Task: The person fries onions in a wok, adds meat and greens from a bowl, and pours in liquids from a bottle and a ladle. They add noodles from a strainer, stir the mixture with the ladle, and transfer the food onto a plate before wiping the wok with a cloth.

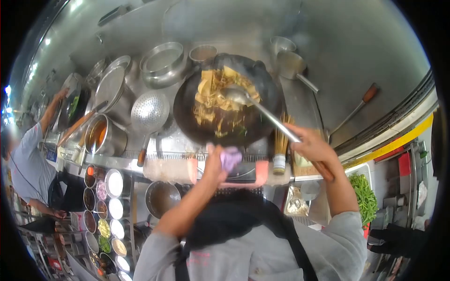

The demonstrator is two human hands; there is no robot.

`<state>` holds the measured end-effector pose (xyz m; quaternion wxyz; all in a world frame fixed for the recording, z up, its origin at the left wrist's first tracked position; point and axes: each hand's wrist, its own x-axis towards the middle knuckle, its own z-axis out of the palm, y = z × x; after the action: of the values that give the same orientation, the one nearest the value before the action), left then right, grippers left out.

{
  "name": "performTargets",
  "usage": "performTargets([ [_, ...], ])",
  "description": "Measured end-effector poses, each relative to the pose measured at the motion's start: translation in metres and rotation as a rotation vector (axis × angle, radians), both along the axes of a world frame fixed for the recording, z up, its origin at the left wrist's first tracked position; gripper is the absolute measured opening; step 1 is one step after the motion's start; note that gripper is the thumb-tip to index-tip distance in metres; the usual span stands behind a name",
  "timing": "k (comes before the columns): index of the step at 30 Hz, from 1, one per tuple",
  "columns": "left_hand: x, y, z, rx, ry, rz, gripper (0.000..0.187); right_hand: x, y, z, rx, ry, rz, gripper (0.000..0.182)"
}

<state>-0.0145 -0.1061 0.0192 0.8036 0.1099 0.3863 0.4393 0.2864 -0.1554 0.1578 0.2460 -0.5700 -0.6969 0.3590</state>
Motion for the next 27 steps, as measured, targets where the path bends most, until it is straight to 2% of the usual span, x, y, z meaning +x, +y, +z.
performTargets([
  [1,0.003,0.026,-0.008,0.029,-0.020,-0.007,0.015,0.000,-0.007,0.012,-0.191,0.123,-0.089,0.068],
  [4,0.016,0.067,-0.010,0.063,0.050,-0.003,0.013,0.006,-0.007,0.004,-0.236,0.268,-0.241,0.067],
  [5,0.020,0.072,-0.012,0.133,0.082,0.001,0.013,0.008,0.000,-0.009,-0.221,0.341,-0.278,0.067],
  [8,0.021,0.091,-0.041,0.086,0.047,-0.066,0.012,0.007,0.024,-0.061,-0.019,0.352,-0.387,0.067],
  [9,0.023,0.093,-0.045,0.090,0.048,-0.066,0.012,-0.002,0.028,-0.063,-0.057,0.355,-0.484,0.065],
  [12,0.026,0.100,-0.051,0.100,0.045,-0.067,0.013,-0.013,0.048,-0.088,-0.057,0.308,-0.557,0.065],
  [15,0.026,0.105,-0.056,0.085,0.047,-0.083,0.016,-0.033,0.062,-0.104,-0.106,0.334,-0.523,0.067],
  [19,0.027,0.110,-0.060,0.074,0.069,-0.084,0.020,-0.027,0.078,-0.099,-0.241,0.644,-0.406,0.073],
  [27,0.027,0.109,-0.058,0.106,0.060,-0.109,0.024,-0.012,0.174,-0.120,-0.114,0.348,-0.345,0.076],
])
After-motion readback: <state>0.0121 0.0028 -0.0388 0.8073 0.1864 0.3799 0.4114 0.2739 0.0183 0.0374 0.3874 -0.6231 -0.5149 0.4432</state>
